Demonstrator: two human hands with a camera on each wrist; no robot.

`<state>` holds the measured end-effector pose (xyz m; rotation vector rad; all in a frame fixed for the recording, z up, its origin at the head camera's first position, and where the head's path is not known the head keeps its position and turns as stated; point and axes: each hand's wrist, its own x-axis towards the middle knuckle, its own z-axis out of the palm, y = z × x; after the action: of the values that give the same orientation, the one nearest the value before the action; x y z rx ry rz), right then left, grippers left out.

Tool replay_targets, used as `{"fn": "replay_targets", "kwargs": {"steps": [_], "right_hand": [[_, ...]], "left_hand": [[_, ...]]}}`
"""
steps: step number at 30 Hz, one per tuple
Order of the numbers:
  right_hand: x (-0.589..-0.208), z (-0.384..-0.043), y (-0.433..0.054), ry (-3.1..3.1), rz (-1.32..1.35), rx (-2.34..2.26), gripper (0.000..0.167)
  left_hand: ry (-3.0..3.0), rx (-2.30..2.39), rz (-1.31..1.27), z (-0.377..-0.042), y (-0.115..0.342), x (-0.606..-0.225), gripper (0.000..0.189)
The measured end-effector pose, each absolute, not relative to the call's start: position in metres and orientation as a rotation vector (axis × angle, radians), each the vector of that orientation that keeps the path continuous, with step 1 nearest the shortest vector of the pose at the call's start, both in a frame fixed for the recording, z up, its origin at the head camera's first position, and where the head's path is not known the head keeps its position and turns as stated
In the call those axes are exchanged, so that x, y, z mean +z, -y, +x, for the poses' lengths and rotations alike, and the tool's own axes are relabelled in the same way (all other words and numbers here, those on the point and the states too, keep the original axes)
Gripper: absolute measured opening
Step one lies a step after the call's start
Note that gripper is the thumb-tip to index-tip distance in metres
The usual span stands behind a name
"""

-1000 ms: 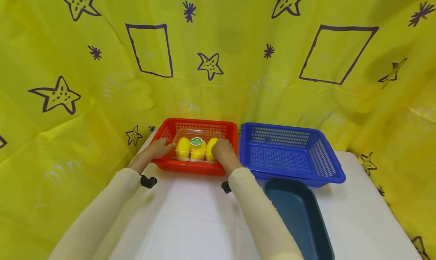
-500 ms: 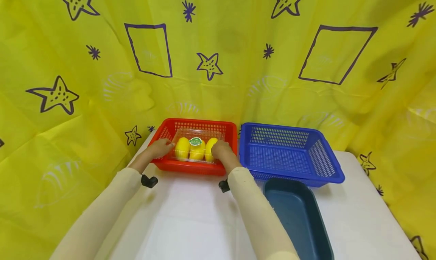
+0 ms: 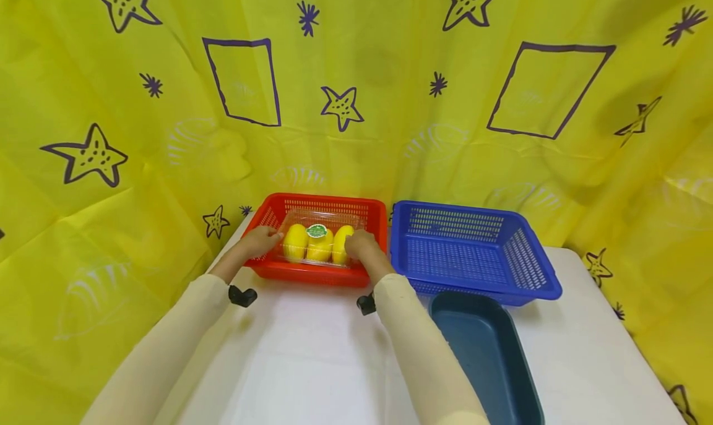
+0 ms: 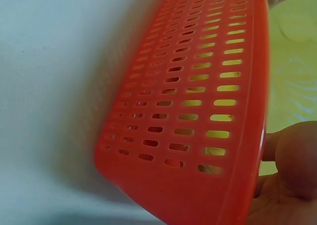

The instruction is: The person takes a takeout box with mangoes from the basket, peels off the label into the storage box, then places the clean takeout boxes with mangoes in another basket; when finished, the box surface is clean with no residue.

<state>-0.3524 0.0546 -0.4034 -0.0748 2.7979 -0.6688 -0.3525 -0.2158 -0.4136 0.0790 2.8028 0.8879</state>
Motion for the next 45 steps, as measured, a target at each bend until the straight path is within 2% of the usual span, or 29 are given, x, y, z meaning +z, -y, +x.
{"fn": "replay_targets", "kwargs": {"steps": [5, 15, 30, 45], "right_hand": [[-0.404, -0.352, -0.056, -2.798, -0.094, -0.706, 0.053], [-0.396, -0.348, -0.062, -2.815, -0.127, -0.831, 0.042], [-0.371, -0.339, -0.082, -2.779, -0.183, -1.094, 0.051], [-0.355, -0.319, -0.109, -2.793, -0.32, -1.148, 0.05]], "left_hand": [[-2.793, 0.94, 0.07, -0.351, 0.218, -0.411, 0.038], [-2.793, 0.99, 0.081, -0.352, 0.219, -0.407, 0.039], [-2.82, 1.158, 0.169, -0.335, 0.223, -0.382, 0.044], [-2.89, 1.233, 0.188, -0.313, 0.218, -0.368, 0.043]]}}
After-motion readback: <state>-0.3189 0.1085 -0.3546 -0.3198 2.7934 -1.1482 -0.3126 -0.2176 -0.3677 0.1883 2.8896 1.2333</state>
